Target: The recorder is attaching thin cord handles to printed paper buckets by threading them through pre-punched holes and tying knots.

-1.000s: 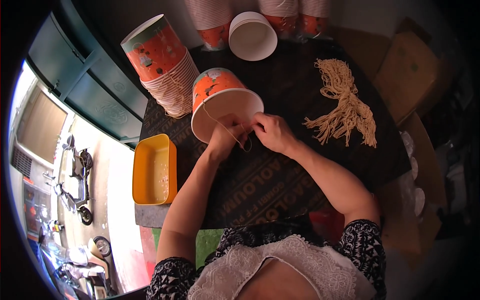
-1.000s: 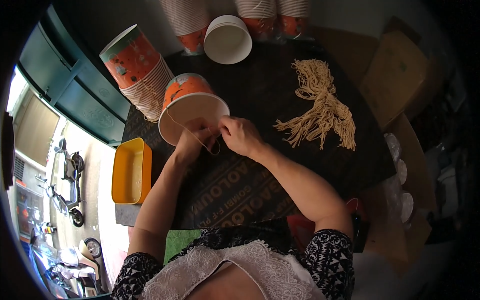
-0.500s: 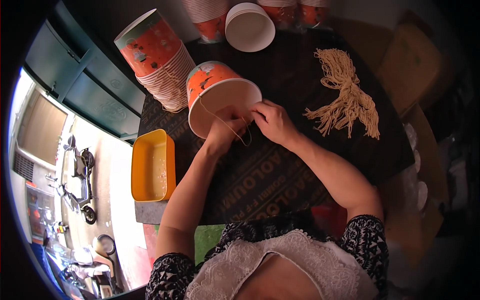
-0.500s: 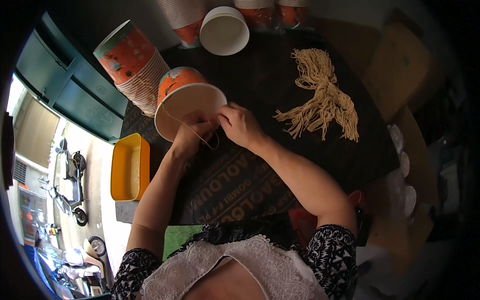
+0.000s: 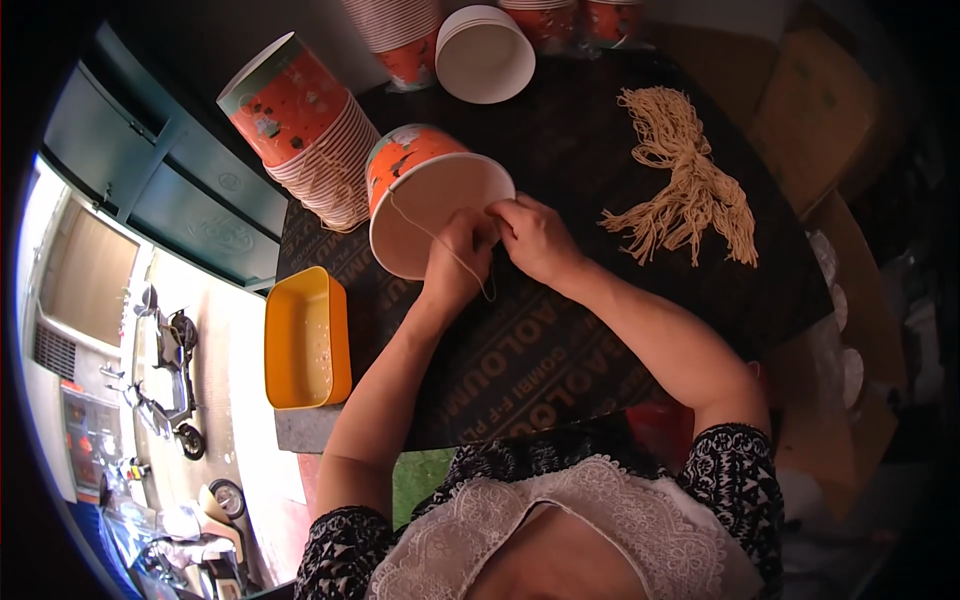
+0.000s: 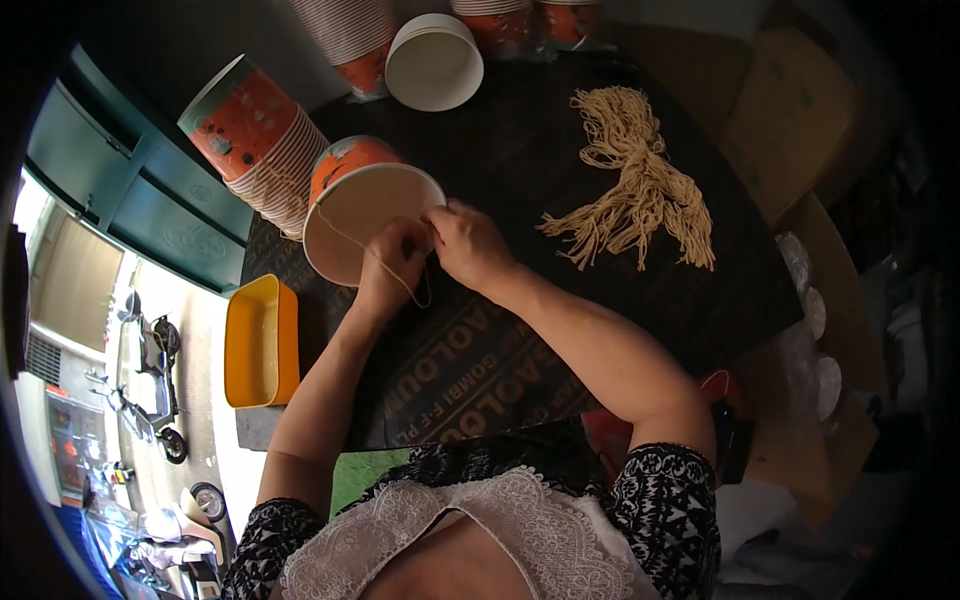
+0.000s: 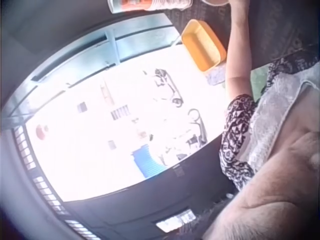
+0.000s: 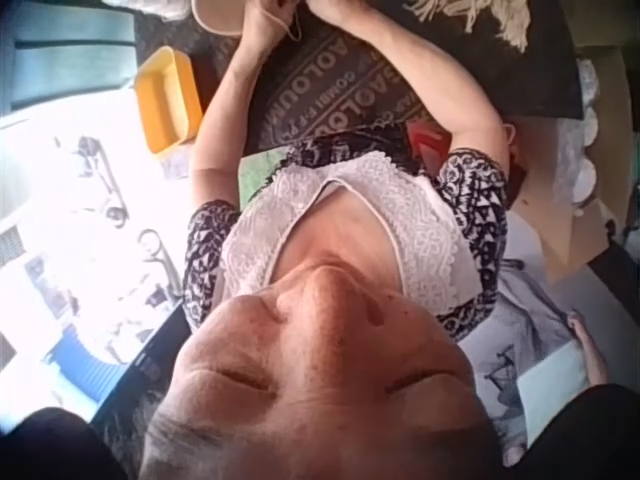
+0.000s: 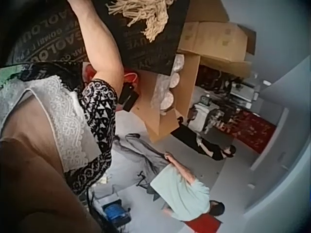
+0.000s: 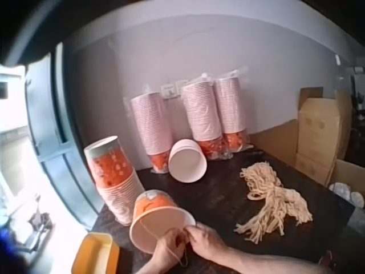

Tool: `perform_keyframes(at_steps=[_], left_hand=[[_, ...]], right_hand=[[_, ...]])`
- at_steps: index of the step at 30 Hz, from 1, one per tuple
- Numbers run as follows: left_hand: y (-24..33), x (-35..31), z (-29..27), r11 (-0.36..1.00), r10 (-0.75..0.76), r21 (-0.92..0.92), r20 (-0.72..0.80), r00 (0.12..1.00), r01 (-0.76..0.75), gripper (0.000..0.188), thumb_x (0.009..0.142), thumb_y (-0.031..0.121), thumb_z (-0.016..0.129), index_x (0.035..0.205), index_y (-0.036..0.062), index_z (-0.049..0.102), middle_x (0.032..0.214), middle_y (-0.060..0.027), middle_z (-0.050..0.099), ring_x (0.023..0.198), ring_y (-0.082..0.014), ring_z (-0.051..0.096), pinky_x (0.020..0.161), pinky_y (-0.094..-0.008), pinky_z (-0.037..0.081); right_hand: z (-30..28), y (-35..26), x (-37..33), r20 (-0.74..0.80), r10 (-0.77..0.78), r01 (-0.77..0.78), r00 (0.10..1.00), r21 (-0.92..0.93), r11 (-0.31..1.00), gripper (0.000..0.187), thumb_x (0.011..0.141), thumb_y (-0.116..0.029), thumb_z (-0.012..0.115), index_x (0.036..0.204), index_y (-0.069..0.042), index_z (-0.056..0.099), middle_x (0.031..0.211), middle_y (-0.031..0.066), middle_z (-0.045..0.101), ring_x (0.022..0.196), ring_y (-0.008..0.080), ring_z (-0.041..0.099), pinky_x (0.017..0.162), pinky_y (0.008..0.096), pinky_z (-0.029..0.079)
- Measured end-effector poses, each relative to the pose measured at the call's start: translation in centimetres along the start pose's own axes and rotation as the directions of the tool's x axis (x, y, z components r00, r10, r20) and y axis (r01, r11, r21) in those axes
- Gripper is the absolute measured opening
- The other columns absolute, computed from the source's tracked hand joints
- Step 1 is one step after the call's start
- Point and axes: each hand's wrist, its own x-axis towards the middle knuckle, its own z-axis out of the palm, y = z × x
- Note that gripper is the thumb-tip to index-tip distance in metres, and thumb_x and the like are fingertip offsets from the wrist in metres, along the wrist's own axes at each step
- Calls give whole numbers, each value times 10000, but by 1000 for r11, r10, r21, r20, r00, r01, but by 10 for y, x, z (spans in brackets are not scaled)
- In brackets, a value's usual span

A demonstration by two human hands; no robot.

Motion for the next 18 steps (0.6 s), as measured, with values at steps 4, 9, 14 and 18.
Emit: perform_keyframes(at_steps=[4,9,14,18], left_hand=[[1,-2,6,988,106,123,-76,992,-96,157,777,-42,598,926,1,575,841,-182,616,758,-359,628,664,-392,504],[-1,-7,5,955,128,281,-86,988,-99,133,802,-3,617,926,-2,570,855,-204,618,784,-413,618,672,-434,503],[-1,-8,6,947,85,316,-64,994,-61,84,809,5,610,865,-1,547,814,-218,612,760,-402,621,648,-446,495],[0,-8,5,947,100,313,-74,992,-72,89,807,7,612,845,-3,532,774,-222,603,754,-400,622,641,-450,493]], right_hand=[[0,3,-1,8,-14,14,1000,-33,999,145,810,-33,589,944,-36,645,854,176,624,829,363,620,709,431,514],[-1,3,-1,14,-31,31,999,-50,998,182,810,14,578,976,-10,647,936,183,639,869,367,629,736,421,521],[-4,2,-2,41,-31,33,999,-54,998,176,826,-2,565,983,0,644,947,193,638,890,379,625,753,427,517],[-6,6,-1,90,-35,37,995,-13,999,177,851,-20,544,997,8,639,969,209,639,916,393,619,775,431,511]])
